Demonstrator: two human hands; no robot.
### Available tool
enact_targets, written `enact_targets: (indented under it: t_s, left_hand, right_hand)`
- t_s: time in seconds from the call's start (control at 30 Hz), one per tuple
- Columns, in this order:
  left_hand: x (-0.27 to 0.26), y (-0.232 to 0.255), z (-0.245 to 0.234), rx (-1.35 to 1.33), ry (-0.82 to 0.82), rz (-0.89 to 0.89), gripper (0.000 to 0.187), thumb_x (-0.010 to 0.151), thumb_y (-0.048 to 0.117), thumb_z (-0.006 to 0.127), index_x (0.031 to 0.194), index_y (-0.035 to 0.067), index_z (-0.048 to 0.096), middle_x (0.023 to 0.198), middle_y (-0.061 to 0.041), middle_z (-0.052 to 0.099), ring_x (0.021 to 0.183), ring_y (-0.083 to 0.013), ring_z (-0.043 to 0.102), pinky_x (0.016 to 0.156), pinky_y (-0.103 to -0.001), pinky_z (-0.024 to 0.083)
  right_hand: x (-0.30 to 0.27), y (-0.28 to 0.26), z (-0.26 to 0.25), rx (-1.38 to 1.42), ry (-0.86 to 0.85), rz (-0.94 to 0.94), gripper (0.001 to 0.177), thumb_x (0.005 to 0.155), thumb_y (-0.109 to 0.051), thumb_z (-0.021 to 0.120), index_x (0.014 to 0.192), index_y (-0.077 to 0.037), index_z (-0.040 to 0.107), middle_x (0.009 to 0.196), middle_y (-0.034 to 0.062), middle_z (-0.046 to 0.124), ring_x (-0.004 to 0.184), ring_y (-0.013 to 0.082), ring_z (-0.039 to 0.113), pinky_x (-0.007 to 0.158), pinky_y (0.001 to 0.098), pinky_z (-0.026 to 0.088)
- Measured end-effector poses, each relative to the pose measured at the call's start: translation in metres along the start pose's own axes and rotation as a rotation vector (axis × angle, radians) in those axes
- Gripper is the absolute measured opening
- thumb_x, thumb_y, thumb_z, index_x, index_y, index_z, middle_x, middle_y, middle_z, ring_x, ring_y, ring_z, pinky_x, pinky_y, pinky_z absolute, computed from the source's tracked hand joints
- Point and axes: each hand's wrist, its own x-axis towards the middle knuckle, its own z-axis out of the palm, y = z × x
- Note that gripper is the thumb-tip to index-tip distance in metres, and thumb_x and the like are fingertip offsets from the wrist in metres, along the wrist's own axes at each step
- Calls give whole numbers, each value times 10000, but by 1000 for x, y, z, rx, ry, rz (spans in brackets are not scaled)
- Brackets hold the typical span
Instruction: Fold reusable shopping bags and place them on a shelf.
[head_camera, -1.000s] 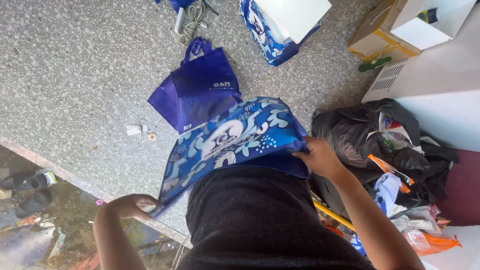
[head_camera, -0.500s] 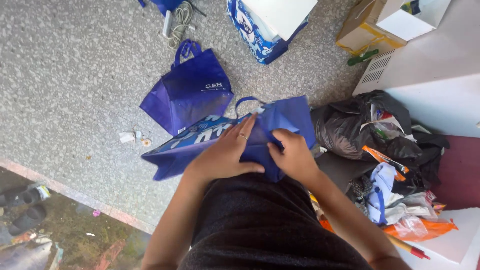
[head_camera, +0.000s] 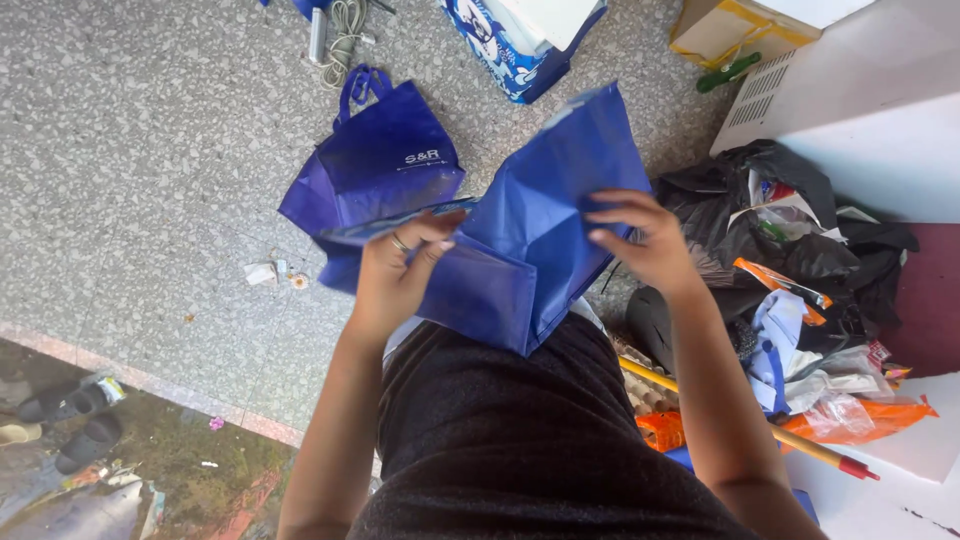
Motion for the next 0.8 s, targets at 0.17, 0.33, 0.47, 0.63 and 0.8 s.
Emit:
enact_targets:
  t_s: [0.17, 0.33, 0.47, 0.63, 0.8]
  left_hand:
    - [11, 44, -29, -109, -48, 224, 42, 1026, 14, 622, 1030, 52, 639, 1289, -99, 733, 1391, -254, 601, 1281, -451, 288]
    - [-5, 69, -63, 262, -177, 196, 79, 952, 29, 696, 1018, 61, 726, 1131, -82, 789, 1191, -252, 685, 1099, -426, 385]
    - [-58, 54, -88, 257, -196, -32, 168, 871, 92, 780, 1034, 98, 738, 1070, -43, 806, 1025, -190, 774, 921, -323, 590]
    - [-96, 60, -74, 266, -304, -276, 479, 715, 159, 888, 1170, 135, 743, 1160, -62, 779, 1090, -210, 731, 988, -341, 560]
    - [-117, 58, -50, 187, -498, -322, 879, 598, 25, 874, 1420, 192, 611, 1479, -85, 502, 1375, -275, 487, 1105, -412, 434]
  right_hand:
    - [57, -70, 56, -13, -274, -223, 306, 804, -248, 855, 1058, -99, 773, 1178, 110, 717, 1139, 317, 660, 1002, 438, 508]
    - [44, -71, 108, 140, -741, -199, 343, 898, -359, 785, 1140, -115, 772, 1211, 134, 709, 1159, 333, 669, 1040, 437, 512]
    - [47, -62, 80, 285, -879, -216, 481, 934, -341, 736, 1328, -76, 664, 1375, 172, 644, 1295, 353, 586, 1096, 446, 445]
    - [63, -60, 70, 271, -1067, -76, 556, 883, -368, 774, 1366, -122, 647, 1371, 117, 648, 1300, 302, 609, 1096, 408, 462]
    - [88, -112, 74, -93, -521, -389, 722, 633, -284, 865, 1298, -70, 680, 1374, 198, 609, 1246, 405, 536, 1063, 497, 380]
